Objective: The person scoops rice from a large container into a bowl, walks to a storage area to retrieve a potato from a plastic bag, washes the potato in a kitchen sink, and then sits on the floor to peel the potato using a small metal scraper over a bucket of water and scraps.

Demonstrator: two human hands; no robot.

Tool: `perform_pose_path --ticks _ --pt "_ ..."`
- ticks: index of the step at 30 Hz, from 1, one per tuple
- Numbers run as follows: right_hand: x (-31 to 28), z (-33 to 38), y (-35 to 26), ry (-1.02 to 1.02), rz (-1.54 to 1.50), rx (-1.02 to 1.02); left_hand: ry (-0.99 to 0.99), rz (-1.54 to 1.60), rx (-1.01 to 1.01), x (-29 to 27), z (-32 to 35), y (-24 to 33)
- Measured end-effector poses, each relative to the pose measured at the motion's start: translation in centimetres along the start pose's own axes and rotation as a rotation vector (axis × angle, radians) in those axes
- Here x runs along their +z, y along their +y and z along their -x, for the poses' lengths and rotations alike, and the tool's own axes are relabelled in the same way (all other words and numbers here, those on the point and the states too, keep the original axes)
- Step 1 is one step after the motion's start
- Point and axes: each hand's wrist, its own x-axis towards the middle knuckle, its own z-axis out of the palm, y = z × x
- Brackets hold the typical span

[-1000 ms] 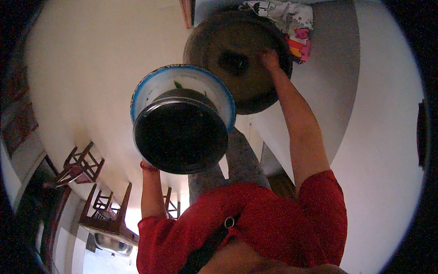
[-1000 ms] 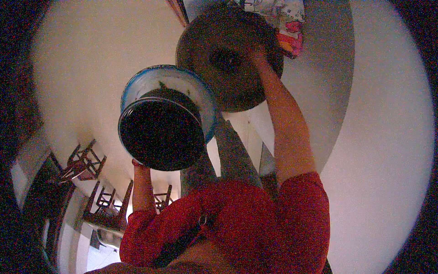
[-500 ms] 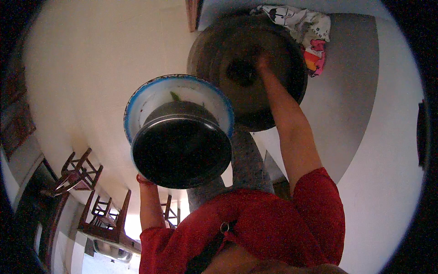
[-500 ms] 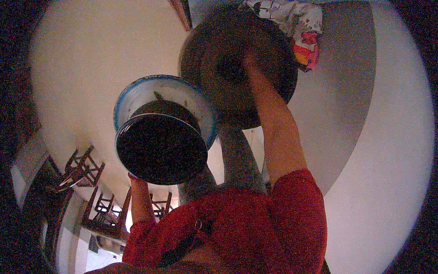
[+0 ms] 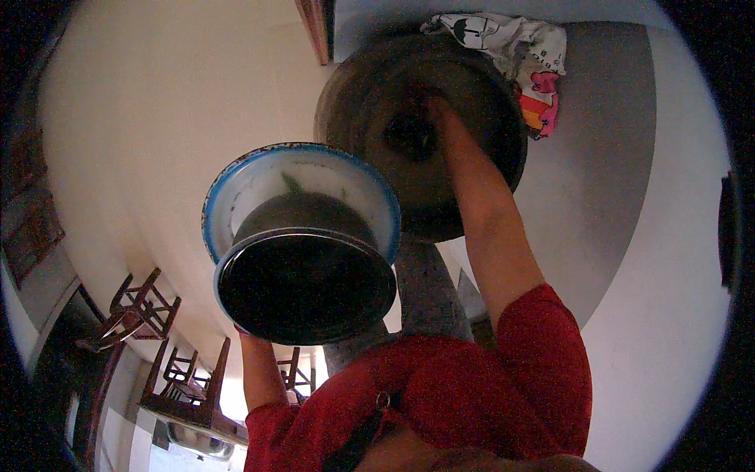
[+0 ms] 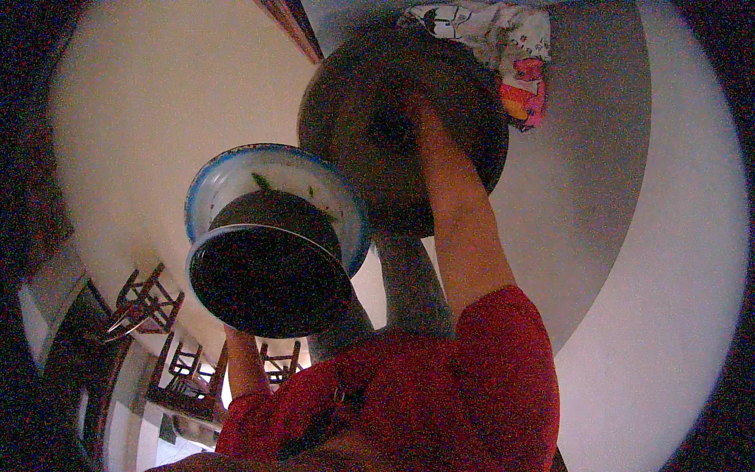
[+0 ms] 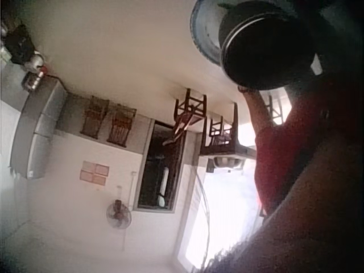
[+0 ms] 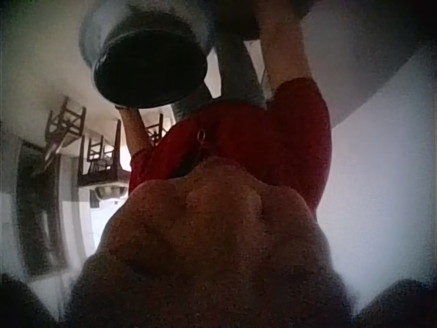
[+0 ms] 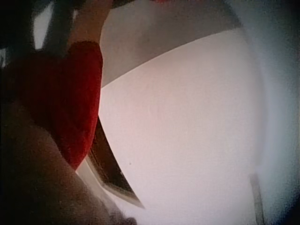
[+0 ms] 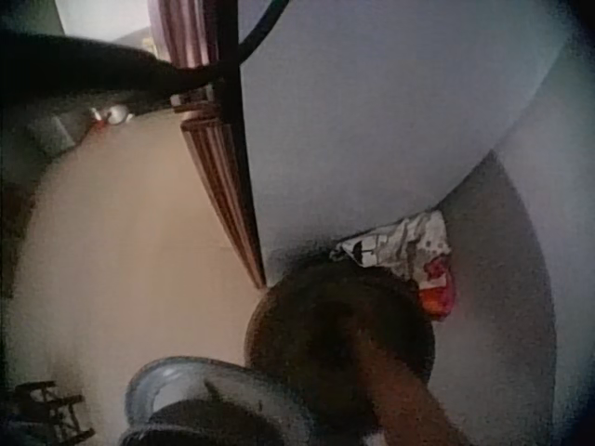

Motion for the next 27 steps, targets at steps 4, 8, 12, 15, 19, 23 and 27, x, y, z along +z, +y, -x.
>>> perform_pose_path --ticks 4,8,12,15,19,23,27 --pt "-0.5 0.8 1.3 0.05 -0.148 0.069 0.003 -0.001 -0.002 0.1 0.0 0.1" --pt "-2.7 1.6 2.3 0.18 -0.378 0.193 0.015 -0.001 -0.004 0.2 0.4 0.1" --pt "-5.0 2.6 2.1 0.296 -0.531 0.285 0.017 0.006 -0.012 0.6 0.5 -0.1" --pt "-6.1 3.7 1.3 0.348 -0.588 0.322 0.016 0.009 -0.021 1.1 0.8 -0.2" --pt "-7.4 5.2 -0.2 0.4 -0.633 0.336 0.01 0.007 -0.029 1.9 0.7 -0.2" --pt "-9.4 7.4 -2.5 0.423 -0.658 0.302 0.041 0.01 -0.036 2.9 0.7 -0.3" --pt "-12.8 11.2 -6.2 0.426 -0.658 0.204 0.067 0.001 -0.023 4.3 0.4 0.4"
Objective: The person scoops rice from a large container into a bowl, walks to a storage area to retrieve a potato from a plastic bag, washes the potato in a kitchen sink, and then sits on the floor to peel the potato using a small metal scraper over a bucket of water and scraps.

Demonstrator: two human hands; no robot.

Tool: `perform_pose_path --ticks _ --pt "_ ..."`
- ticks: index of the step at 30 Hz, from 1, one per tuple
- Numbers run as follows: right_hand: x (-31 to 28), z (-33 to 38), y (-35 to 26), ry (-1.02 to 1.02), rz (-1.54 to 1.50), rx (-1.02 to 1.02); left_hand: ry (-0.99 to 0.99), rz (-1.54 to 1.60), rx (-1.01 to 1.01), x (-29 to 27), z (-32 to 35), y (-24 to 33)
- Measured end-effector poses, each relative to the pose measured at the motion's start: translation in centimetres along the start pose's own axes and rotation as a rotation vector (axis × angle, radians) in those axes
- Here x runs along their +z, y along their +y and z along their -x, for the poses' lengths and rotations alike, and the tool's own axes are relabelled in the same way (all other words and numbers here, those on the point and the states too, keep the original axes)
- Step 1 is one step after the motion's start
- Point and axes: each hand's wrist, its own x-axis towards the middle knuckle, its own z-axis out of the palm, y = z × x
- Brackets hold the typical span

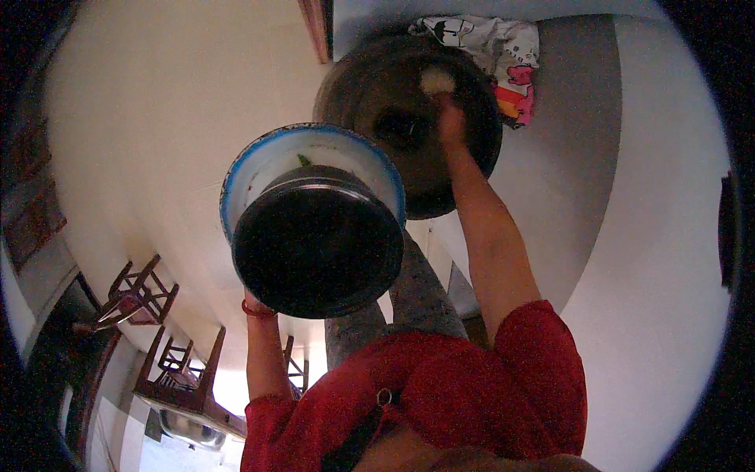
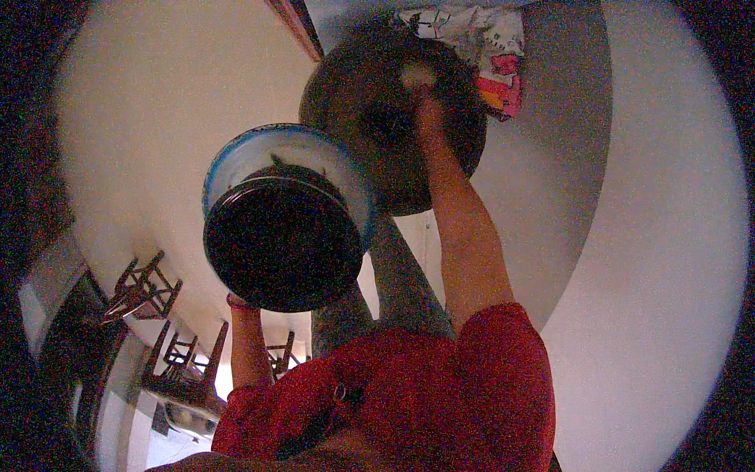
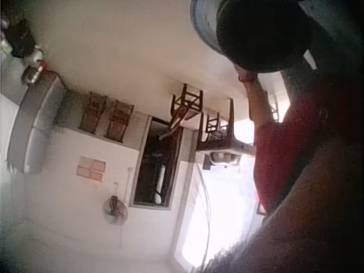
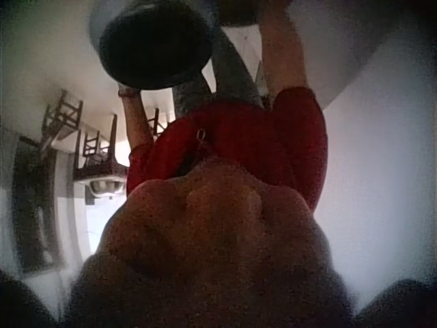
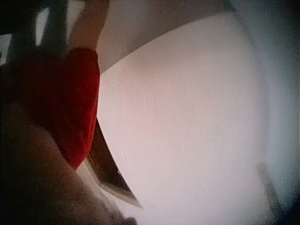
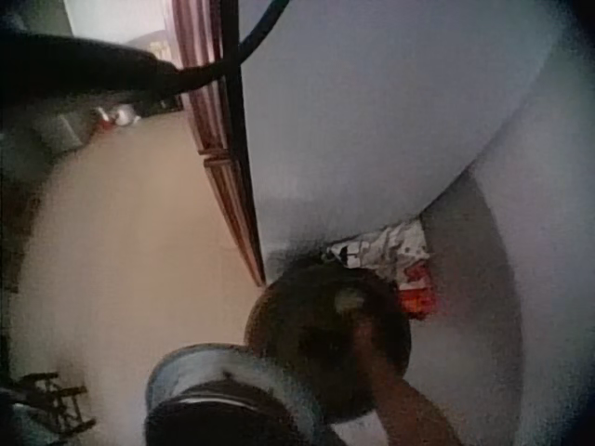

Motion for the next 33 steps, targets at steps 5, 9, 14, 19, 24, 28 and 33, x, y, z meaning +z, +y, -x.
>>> perform_pose_path --ticks 5,9,14,19,24,28,33 --pt "-6.1 5.5 -8.1 0.031 -0.066 -0.146 0.063 -0.022 0.014 2.2 0.7 0.8" --pt "-9.6 8.4 -9.6 0.058 0.109 -0.381 0.068 -0.212 0.064 3.2 0.5 1.1" --pt "-16.2 12.4 -13.6 0.104 0.151 -0.499 0.053 -0.358 0.071 3.9 1.2 1.3" --pt "-23.2 16.0 -18.7 -0.005 0.348 -0.496 -0.05 -0.177 0.1 2.9 0.4 0.6" --pt "-26.2 20.8 -23.1 -0.261 0.29 -0.555 -0.099 -0.267 0.148 2.3 0.3 1.0" --pt "-24.1 23.6 -26.0 -0.569 -0.353 -0.254 -0.087 -0.331 0.141 2.7 0.0 0.9" --pt "-19.9 24.2 -26.2 -1.024 -1.053 0.55 -0.107 -0.15 0.09 3.6 0.1 1.0"
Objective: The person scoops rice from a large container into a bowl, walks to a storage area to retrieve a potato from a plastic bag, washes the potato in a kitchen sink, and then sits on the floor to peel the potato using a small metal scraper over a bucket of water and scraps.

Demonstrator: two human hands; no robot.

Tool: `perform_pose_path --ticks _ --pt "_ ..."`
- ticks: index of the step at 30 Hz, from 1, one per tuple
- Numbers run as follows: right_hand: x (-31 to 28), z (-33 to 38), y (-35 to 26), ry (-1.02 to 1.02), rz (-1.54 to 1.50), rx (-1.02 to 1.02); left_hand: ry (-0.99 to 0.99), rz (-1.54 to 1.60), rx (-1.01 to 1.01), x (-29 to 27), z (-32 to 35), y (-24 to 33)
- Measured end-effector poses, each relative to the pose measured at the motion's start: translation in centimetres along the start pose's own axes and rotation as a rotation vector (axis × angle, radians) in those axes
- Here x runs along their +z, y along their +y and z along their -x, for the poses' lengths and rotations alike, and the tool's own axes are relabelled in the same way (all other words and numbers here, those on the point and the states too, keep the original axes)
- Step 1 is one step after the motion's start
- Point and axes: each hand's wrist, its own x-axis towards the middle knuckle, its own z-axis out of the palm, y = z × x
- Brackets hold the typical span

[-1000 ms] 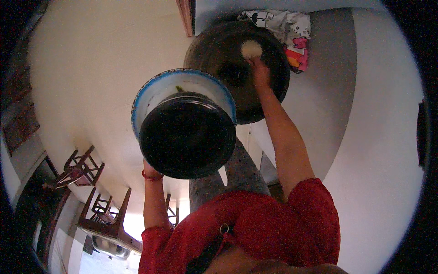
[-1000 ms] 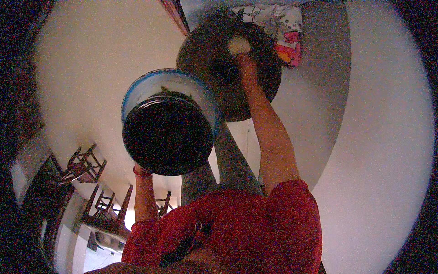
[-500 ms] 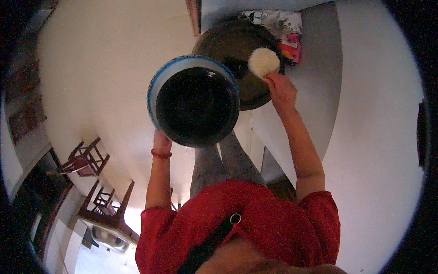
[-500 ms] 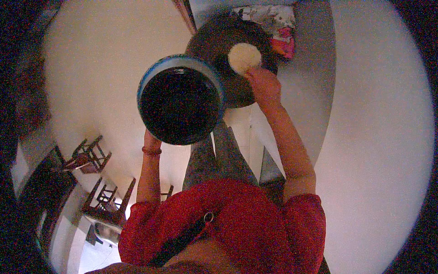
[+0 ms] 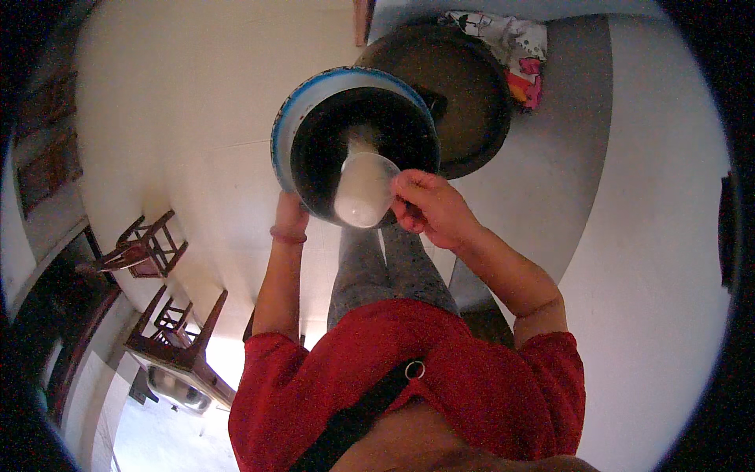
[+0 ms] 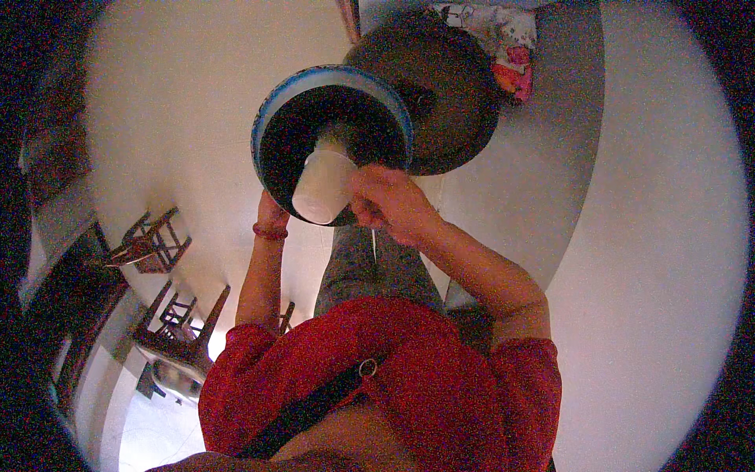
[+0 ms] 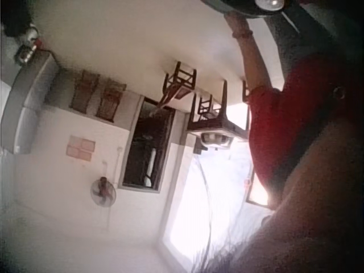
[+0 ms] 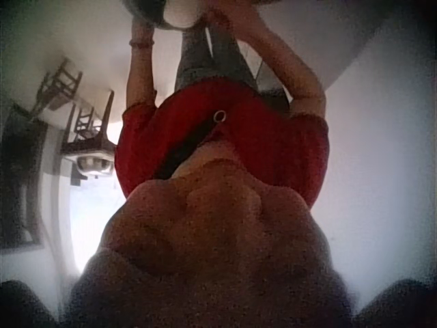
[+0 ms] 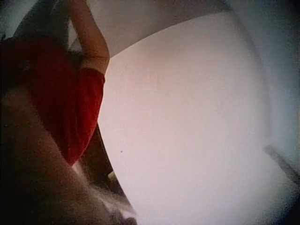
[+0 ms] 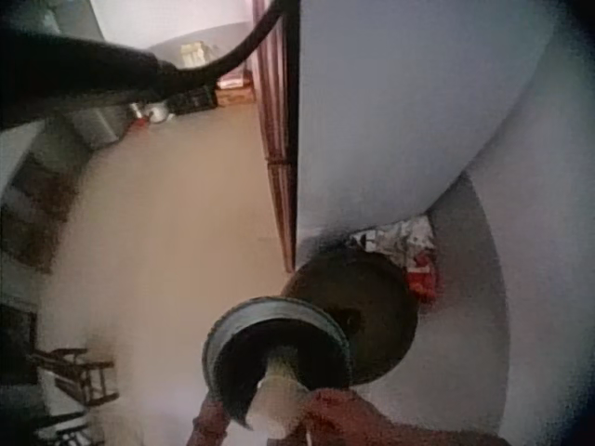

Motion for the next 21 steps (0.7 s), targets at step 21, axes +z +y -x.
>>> perform_pose_path --ticks 21 --pt "-26.8 -21.9 -1.2 0.573 -0.455 -0.409 0.113 0.15 -0.016 -2.3 1.5 0.5"
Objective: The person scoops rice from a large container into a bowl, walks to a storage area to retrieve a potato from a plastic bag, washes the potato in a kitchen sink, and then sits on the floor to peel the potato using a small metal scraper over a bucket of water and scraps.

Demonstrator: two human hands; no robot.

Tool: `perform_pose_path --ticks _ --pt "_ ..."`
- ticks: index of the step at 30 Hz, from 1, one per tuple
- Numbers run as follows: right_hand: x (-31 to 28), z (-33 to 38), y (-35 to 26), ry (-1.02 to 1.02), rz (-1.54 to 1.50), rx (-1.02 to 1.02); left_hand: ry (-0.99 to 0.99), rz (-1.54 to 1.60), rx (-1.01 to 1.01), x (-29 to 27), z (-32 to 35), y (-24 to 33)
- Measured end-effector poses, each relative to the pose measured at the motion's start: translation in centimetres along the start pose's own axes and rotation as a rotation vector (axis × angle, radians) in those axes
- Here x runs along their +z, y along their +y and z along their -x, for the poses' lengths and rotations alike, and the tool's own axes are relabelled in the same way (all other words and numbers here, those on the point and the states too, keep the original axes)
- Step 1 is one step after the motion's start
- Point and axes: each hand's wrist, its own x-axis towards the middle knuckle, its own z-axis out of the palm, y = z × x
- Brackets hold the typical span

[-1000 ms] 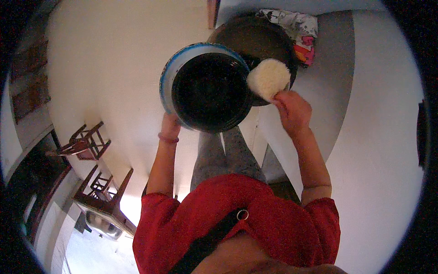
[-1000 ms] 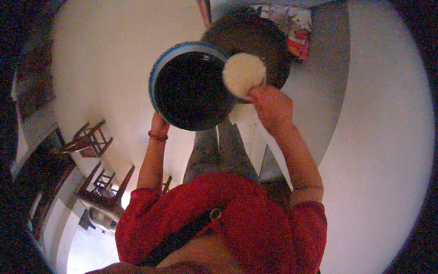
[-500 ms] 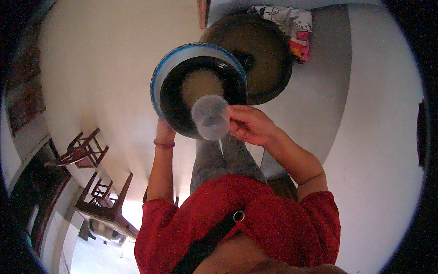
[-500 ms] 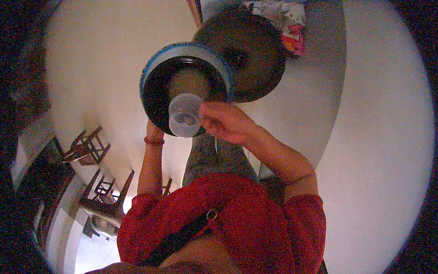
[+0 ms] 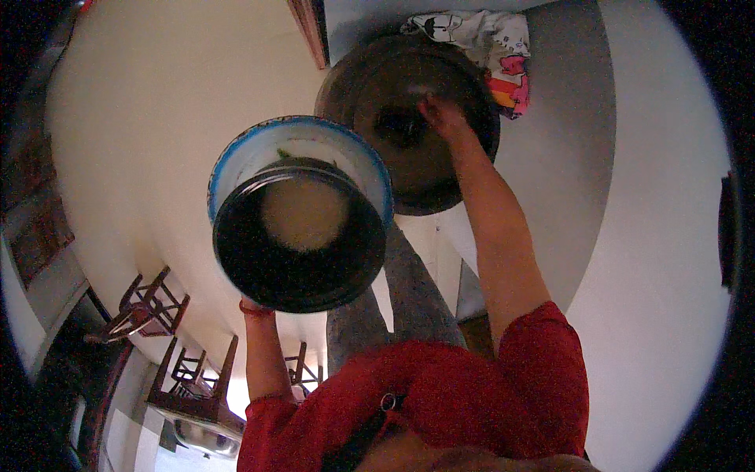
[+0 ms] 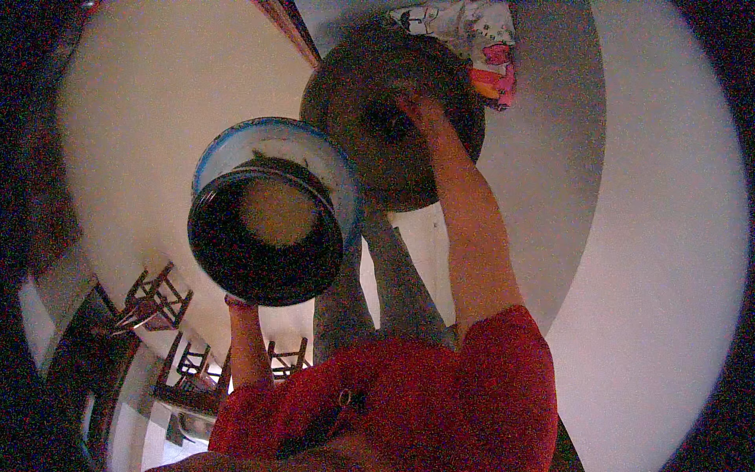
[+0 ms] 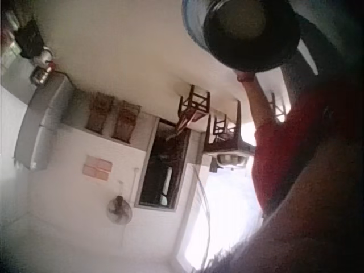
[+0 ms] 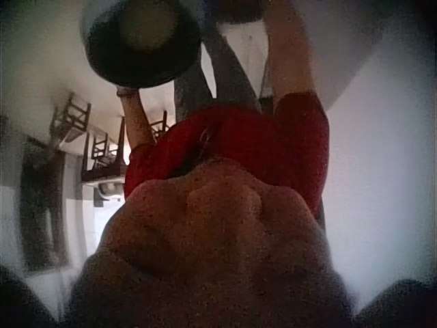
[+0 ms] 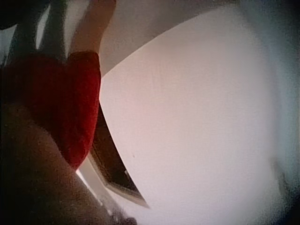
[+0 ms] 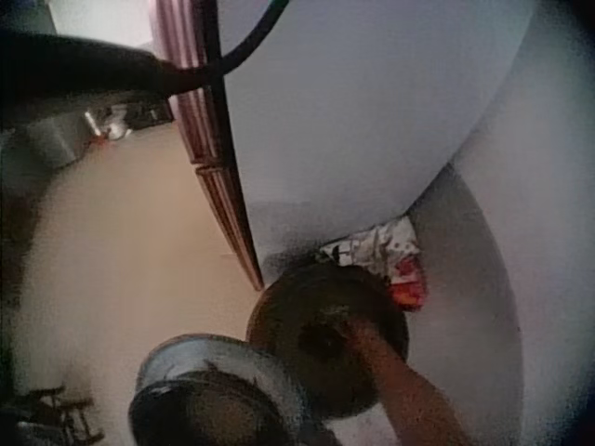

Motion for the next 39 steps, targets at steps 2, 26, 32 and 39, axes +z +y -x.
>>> perform_pose_path --ticks 2,26,32,39 --pt "-1.7 -4.9 2.1 -0.09 0.013 -0.016 -0.052 0.031 -0.003 -0.6 -0.5 0.3" --pt "-4.1 -1.1 4.1 0.6 1.271 -0.845 -0.097 -0.061 -0.094 2.1 0.6 2.7" --pt "0.6 6.8 1.4 0.389 1.275 -0.961 -0.013 -0.171 -0.064 0.9 -1.1 2.8" --pt "3.0 12.5 -0.4 0.309 1.32 -1.14 -0.059 -0.137 -0.067 -1.2 -2.3 2.2"
